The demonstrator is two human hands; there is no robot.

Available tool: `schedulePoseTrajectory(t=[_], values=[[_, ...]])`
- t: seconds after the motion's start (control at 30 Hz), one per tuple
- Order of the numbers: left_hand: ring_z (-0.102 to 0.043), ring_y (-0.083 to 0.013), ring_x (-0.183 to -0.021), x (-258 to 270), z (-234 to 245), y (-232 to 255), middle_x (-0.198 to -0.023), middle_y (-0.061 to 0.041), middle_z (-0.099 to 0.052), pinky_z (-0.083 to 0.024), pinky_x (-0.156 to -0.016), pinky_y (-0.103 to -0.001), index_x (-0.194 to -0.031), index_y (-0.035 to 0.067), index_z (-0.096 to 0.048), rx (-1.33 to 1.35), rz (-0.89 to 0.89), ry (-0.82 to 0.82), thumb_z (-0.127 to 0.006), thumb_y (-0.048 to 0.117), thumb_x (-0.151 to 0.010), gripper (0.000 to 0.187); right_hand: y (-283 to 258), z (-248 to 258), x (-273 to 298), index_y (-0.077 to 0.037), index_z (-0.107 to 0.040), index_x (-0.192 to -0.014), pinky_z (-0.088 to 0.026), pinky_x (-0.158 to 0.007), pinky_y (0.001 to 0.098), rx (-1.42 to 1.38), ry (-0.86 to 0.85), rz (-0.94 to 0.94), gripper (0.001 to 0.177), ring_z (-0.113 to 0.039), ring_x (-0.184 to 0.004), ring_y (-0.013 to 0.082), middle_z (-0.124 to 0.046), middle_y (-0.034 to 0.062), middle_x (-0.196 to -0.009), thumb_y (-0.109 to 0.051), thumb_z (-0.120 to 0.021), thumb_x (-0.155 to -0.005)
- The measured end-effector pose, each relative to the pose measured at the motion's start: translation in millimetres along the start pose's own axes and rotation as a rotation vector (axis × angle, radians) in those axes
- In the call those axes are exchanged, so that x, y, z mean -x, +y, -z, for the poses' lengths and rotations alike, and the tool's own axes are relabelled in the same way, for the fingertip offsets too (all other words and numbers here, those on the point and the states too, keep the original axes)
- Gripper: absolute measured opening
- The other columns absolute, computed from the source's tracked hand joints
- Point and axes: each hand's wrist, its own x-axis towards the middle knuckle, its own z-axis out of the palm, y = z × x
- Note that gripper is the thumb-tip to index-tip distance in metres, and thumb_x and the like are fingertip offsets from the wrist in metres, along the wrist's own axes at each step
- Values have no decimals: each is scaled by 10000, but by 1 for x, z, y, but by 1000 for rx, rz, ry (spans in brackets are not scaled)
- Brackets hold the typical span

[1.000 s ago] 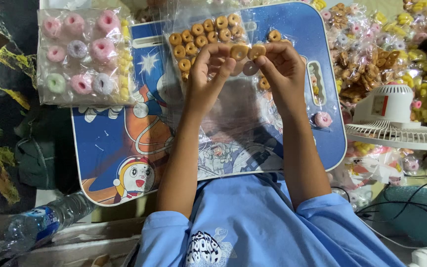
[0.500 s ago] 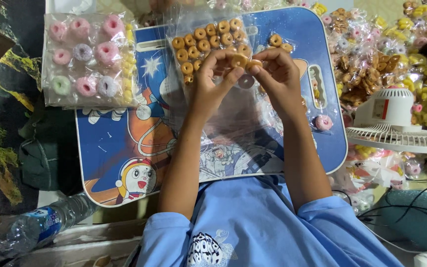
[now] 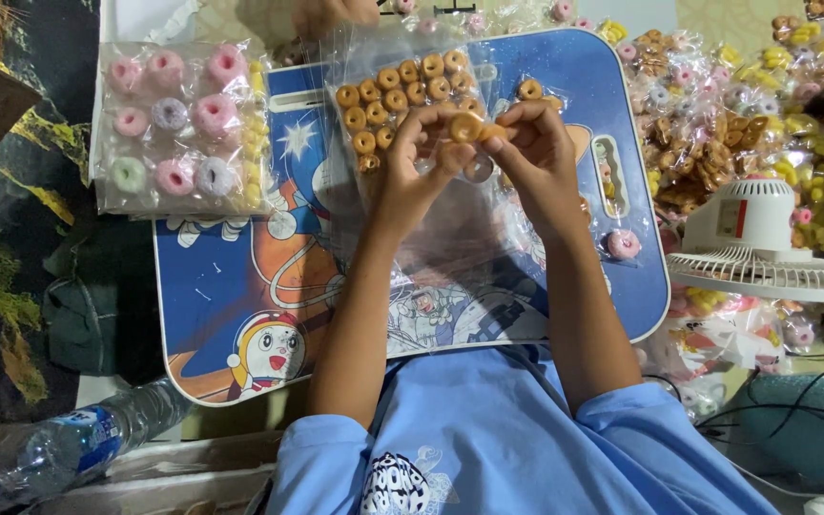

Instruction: Package small ring-shaped snacks into clear plastic bags and arrange them neatly.

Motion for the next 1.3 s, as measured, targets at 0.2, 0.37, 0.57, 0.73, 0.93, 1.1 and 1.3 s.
schedulePoseTrajectory(t=[0.2,0.37,0.57,0.73,0.93,1.1,1.3], values=[[-620,-117,-916,-1,-1,7,-953,-28,-671,-514,-892,-331,-1189,101,-625,-131,-45,34,-794,302,-947,357,11,3,0,-6,-579,-1130,-523,-817,245,19,36,70,253,-674,-926,138,-633,94,-964,-108,-766,-992],[-645,-198,-852,-2,3,5,-907,-78,-672,-534,-817,-351,-1169,112,-654,-304,-127,46,-751,309,-975,293,8,3,-2,-1,-604,-1144,-525,-893,293,82,-16,76,245,-674,-982,157,-659,95,-997,-80,-771,-983],[-641,-146,-879,-2,5,1,-998,-50,-703,-530,-850,-312,-1201,144,-634,-207,-86,130,-761,368,-967,348,0,-4,0,-35,-637,-1142,-492,-995,324,153,-80,43,275,-657,-1033,141,-667,54,-1020,-40,-814,-932],[-674,-213,-877,-4,5,-15,-982,-108,-703,-539,-847,-348,-1194,117,-647,-248,-106,120,-780,404,-949,401,1,4,-5,-1,-628,-1149,-525,-940,329,89,-72,98,223,-699,-966,189,-675,117,-949,-30,-765,-976],[-696,-214,-893,-2,0,1,-954,-70,-712,-541,-855,-352,-1152,126,-655,-282,-99,87,-762,360,-958,322,-15,-1,-2,9,-616,-1146,-529,-894,357,75,-27,102,174,-676,-942,211,-674,142,-980,-17,-716,-1005],[-681,-153,-973,-2,1,7,-1119,-37,-682,-572,-849,-276,-1235,142,-601,-286,-60,-17,-611,353,-1020,301,-17,2,-1,-89,-616,-1090,-561,-896,280,47,-27,73,62,-660,-987,151,-655,50,-1048,-113,-658,-1051],[-740,-209,-1110,0,1,5,-1240,-63,-707,-608,-934,-329,-1285,184,-581,-241,53,8,-690,306,-983,344,-16,2,-1,-128,-633,-1049,-495,-822,240,94,24,20,105,-611,-915,89,-649,-6,-987,-208,-699,-1029]])
